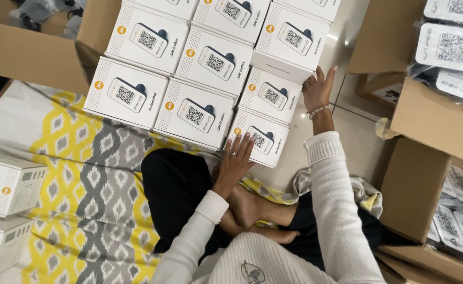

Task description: The person is unboxing routers from a large carton, inspecting them, and placing them into individual white retail boxes.

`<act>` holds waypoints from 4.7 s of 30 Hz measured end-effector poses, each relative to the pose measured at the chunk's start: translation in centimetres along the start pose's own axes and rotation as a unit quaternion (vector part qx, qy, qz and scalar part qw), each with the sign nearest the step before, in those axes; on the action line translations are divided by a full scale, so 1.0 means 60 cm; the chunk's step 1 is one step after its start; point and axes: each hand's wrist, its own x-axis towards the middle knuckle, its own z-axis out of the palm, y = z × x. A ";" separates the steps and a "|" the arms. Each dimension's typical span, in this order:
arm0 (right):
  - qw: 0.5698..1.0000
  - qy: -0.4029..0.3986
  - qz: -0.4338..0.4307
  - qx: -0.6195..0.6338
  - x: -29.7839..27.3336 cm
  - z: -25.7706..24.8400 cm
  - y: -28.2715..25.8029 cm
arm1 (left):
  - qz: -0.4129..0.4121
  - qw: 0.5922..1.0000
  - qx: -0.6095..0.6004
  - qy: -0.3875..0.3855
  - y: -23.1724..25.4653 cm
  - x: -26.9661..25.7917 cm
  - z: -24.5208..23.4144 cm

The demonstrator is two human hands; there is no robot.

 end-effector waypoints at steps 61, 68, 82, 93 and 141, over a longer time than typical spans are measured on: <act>0.814 -0.500 -0.015 -0.294 -0.621 0.642 0.352 | -0.513 0.574 -0.625 0.125 -0.467 -0.653 -0.157; 0.859 -0.507 -0.004 -0.064 -0.610 0.572 0.248 | -0.424 0.621 -0.636 0.176 -0.447 -0.543 -0.304; 0.986 0.020 -0.163 0.031 -0.565 0.001 -0.079 | -0.220 0.441 -0.870 -0.008 0.130 0.013 -0.096; 0.986 0.009 -0.163 -0.017 -0.465 -0.271 0.063 | -0.423 0.366 -0.823 -0.106 0.300 0.014 0.046; 0.754 -0.089 -0.244 -0.604 -0.717 -0.094 0.014 | -0.472 0.333 -0.809 -0.109 0.250 -0.043 0.014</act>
